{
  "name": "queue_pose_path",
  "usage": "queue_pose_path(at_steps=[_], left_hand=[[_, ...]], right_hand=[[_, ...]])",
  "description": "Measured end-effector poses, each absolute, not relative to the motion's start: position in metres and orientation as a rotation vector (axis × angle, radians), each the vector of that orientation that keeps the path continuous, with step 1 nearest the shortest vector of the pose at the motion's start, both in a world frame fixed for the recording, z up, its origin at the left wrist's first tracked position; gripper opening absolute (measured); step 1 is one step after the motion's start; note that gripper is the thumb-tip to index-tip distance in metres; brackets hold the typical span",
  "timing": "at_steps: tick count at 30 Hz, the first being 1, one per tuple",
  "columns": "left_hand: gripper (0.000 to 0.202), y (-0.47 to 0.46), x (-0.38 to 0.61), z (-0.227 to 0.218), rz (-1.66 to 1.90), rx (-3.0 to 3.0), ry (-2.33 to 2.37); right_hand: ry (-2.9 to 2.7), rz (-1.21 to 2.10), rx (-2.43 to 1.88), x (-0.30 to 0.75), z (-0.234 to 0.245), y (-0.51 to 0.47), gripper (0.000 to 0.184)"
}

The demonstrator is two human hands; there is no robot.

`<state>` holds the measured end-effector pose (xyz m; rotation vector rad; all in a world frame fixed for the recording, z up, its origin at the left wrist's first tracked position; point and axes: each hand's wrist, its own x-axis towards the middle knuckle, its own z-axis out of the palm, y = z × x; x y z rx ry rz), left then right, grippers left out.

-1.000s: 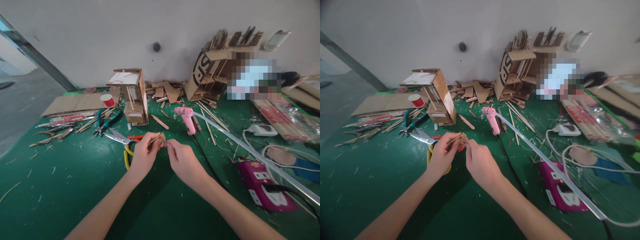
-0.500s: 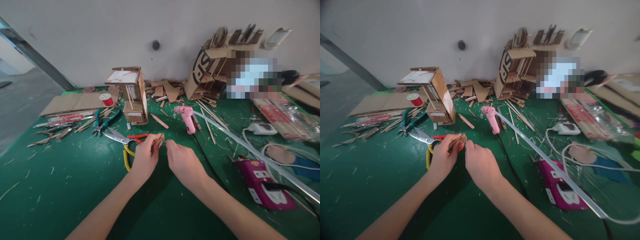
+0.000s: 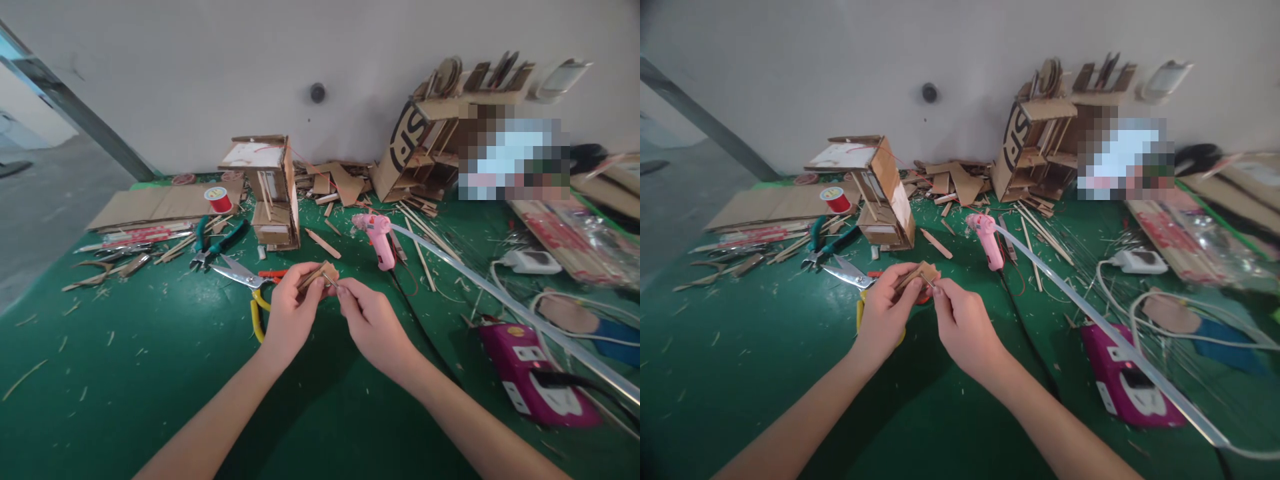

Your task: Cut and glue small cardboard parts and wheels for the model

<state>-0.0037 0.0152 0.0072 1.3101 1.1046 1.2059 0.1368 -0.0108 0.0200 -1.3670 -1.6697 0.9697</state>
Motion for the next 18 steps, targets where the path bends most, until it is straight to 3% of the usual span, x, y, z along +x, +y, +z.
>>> queue_pose_path(at_steps=[9, 18], left_hand=[[0.020, 0.013, -0.001, 0.009, 1.213, 1.187, 1.004], [0.017, 0.008, -0.003, -0.001, 1.276, 1.600, 1.209]], right_hand=[[-1.726, 0.837, -1.352, 0.137, 0.018, -0.012, 0.022], [-1.702, 0.842, -1.446, 0.130, 0.023, -0.017, 0.025]])
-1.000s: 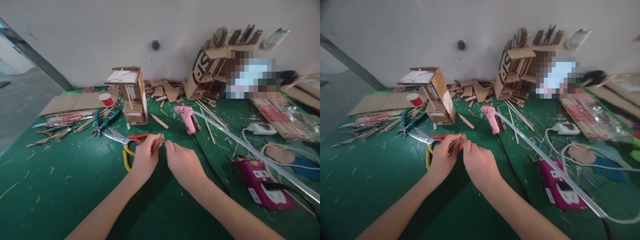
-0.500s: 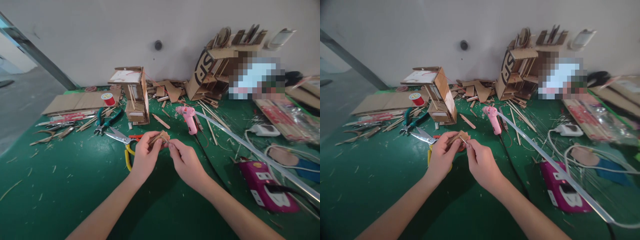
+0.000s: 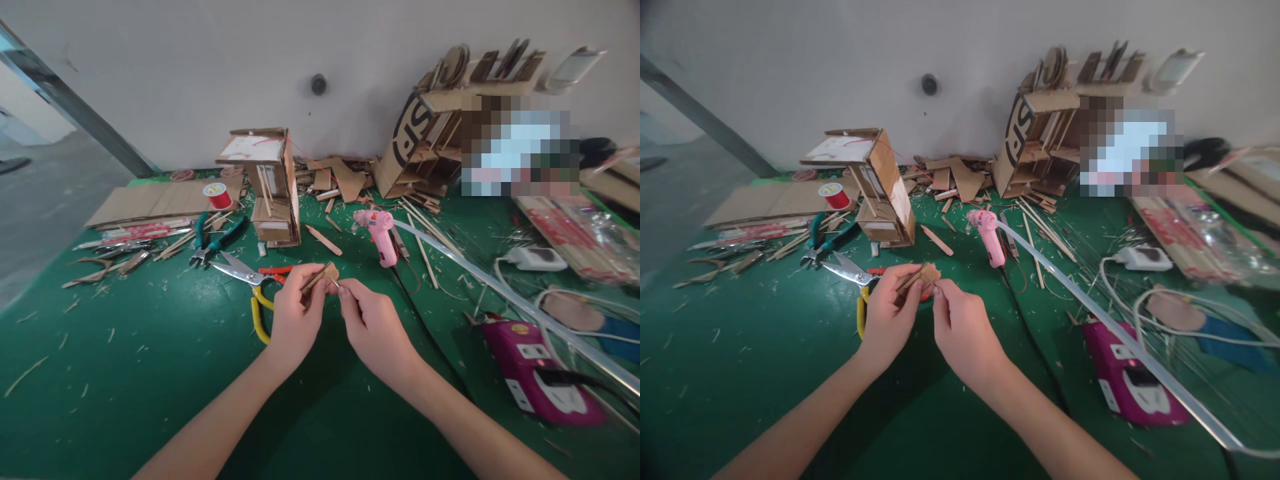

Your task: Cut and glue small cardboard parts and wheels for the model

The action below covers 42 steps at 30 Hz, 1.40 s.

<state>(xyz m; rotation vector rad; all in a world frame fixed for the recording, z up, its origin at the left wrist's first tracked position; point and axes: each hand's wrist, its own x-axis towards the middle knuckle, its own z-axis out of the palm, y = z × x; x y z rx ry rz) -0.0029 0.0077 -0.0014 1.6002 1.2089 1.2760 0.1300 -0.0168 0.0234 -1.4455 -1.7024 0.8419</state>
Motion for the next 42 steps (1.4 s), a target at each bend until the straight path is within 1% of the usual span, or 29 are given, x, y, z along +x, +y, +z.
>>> queue_pose_path(at_steps=[4, 8, 10, 13, 15, 17, 19, 22, 25, 27, 30, 32, 35, 36, 38, 40, 42], left_hand=[[0.020, 0.005, -0.003, -0.007, 1.356, 1.874, 1.288], [0.030, 0.005, -0.005, -0.012, 1.406, 2.193, 1.314], [0.034, 0.007, -0.008, -0.015, 1.436, 2.327, 1.285], [0.039, 0.009, -0.011, -0.016, 1.483, 2.452, 1.237], [0.043, 0.009, -0.013, -0.015, 1.522, 2.492, 1.195], [0.047, 0.007, -0.013, -0.013, 1.555, 2.502, 1.140], [0.049, 0.004, -0.014, -0.010, 1.573, 2.488, 1.060], [0.049, 0.001, -0.016, -0.008, 1.548, 2.445, 0.945], [0.046, 0.002, -0.017, -0.007, 1.558, 2.422, 0.884], [0.043, 0.003, -0.018, -0.007, 1.564, 2.459, 0.876], [0.040, 0.006, -0.018, -0.006, 1.570, 2.551, 0.896], [0.041, 0.007, -0.017, -0.005, 1.620, 2.588, 0.885], [0.043, 0.005, -0.014, -0.003, 1.658, 2.585, 0.870], [0.044, 0.004, -0.012, -0.002, 1.655, 2.569, 0.871], [0.044, 0.001, -0.009, 0.000, 1.654, 2.509, 0.871], [0.045, -0.001, -0.007, 0.002, 1.673, 2.441, 0.862], [0.046, -0.003, -0.006, 0.002, 1.690, 2.404, 0.864]], right_hand=[[-1.644, 0.927, -1.467, 0.129, 0.027, -0.021, 0.025], [-1.522, 1.080, -1.455, 0.129, 0.031, -0.022, 0.025], [-1.357, 1.295, -1.393, 0.129, 0.034, -0.021, 0.026], [-0.933, 1.740, -1.211, 0.133, 0.041, -0.018, 0.026], [-0.680, 1.974, -1.077, 0.139, 0.044, -0.017, 0.023], [-0.558, 2.134, -0.950, 0.146, 0.044, -0.019, 0.019], [-0.554, 2.187, -0.860, 0.151, 0.039, -0.022, 0.019], [-0.699, 2.045, -0.844, 0.154, 0.030, -0.028, 0.025], [-0.983, 1.792, -0.927, 0.152, 0.024, -0.031, 0.031], [-1.259, 1.525, -1.076, 0.150, 0.024, -0.033, 0.032], [-1.624, 0.969, -1.318, 0.144, 0.023, -0.038, 0.027], [-1.745, 0.632, -1.371, 0.139, 0.021, -0.043, 0.023], [-1.802, 0.337, -1.376, 0.132, 0.016, -0.048, 0.023], [-1.800, 0.304, -1.374, 0.131, 0.015, -0.048, 0.024], [-1.769, 0.346, -1.358, 0.130, 0.016, -0.048, 0.023], [-1.716, 0.510, -1.322, 0.130, 0.019, -0.047, 0.022], [-1.638, 0.763, -1.295, 0.132, 0.024, -0.046, 0.021]])
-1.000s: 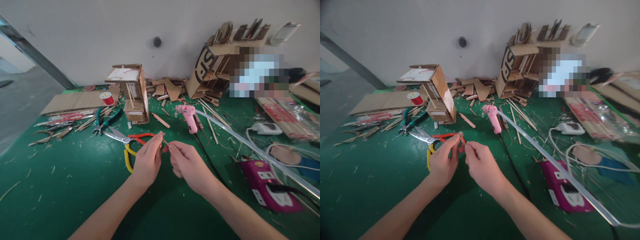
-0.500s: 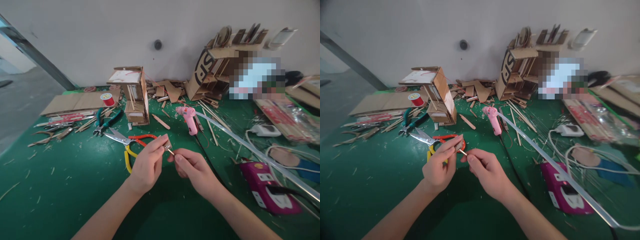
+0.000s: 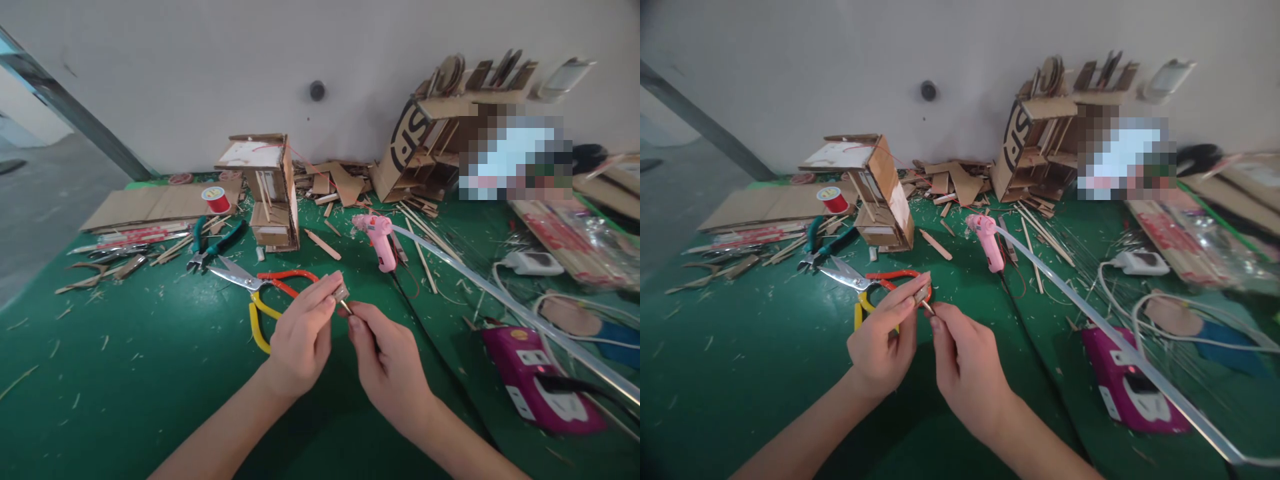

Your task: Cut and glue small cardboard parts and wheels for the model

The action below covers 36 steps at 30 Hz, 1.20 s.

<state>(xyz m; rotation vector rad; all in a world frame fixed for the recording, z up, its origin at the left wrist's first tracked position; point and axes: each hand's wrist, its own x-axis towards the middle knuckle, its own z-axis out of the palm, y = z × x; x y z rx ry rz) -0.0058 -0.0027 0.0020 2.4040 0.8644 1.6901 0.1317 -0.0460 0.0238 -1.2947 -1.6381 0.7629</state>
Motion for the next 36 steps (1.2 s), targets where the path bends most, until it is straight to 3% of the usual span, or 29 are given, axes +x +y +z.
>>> queue_pose_path(at_steps=[7, 11, 15, 21, 23, 25, 30, 36], left_hand=[[0.040, -0.005, -0.008, -0.004, 1.609, 2.348, 0.948], [0.038, -0.008, -0.006, 0.000, 1.553, 2.256, 0.950], [0.030, -0.007, -0.003, 0.005, 1.468, 2.201, 1.000], [0.026, -0.003, -0.004, -0.003, 1.360, 2.092, 1.140], [0.026, -0.002, -0.005, -0.005, 1.314, 2.051, 1.154], [0.024, -0.003, -0.005, -0.006, 1.319, 2.001, 1.165], [0.025, -0.005, -0.004, -0.004, 1.419, 1.925, 1.127], [0.036, 0.003, -0.010, -0.002, 1.425, 2.125, 1.024]], right_hand=[[-0.838, 1.911, -0.973, 0.143, 0.036, -0.036, 0.027], [-0.644, 2.100, -0.873, 0.147, 0.038, -0.033, 0.027], [-0.973, 1.735, -1.136, 0.143, 0.040, -0.033, 0.029], [-1.974, 0.486, -1.609, 0.137, 0.035, -0.028, 0.020], [-2.111, 0.287, -1.671, 0.135, 0.034, -0.025, 0.021], [-2.149, 0.296, -1.688, 0.133, 0.036, -0.021, 0.021], [-1.754, 0.996, -1.513, 0.133, 0.055, -0.010, 0.026], [-0.796, 1.972, -1.193, 0.136, 0.066, -0.004, 0.028]])
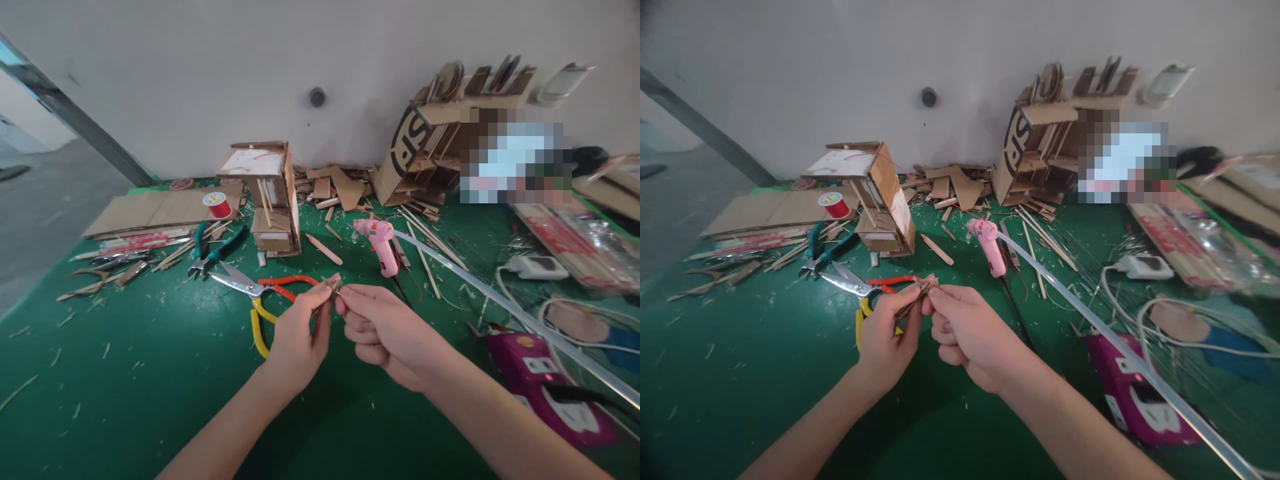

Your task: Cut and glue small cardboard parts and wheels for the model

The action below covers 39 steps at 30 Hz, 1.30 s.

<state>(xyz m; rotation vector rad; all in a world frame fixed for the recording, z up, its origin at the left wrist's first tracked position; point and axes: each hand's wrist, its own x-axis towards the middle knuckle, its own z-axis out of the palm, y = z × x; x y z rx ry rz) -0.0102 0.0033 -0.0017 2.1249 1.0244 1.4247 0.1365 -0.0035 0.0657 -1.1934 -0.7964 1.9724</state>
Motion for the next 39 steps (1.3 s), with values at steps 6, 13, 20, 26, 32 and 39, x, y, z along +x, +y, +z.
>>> queue_pose_path(at_steps=[6, 13, 20, 26, 32, 39], left_hand=[[0.052, 0.016, -0.020, 0.002, 1.113, 2.233, 0.916], [0.043, 0.023, -0.022, -0.008, 1.165, 2.451, 0.992], [0.045, 0.018, -0.019, -0.011, 1.189, 2.592, 1.104], [0.042, 0.019, -0.021, -0.013, 1.259, 2.571, 1.178], [0.042, 0.017, -0.019, -0.009, 1.319, 2.626, 1.128], [0.039, 0.029, -0.032, 0.001, 1.299, 2.452, 1.248]], right_hand=[[-0.433, 2.267, -0.983, 0.145, 0.046, 0.004, 0.024], [-1.110, 1.764, -1.171, 0.140, 0.012, 0.009, 0.029], [-2.076, 0.383, -1.509, 0.139, 0.005, 0.000, 0.017], [-1.927, 0.715, -1.495, 0.138, 0.016, 0.001, 0.021], [-1.028, 2.150, -0.945, 0.156, 0.023, 0.009, 0.026], [-1.522, 1.536, -1.186, 0.148, 0.006, 0.005, 0.026]])
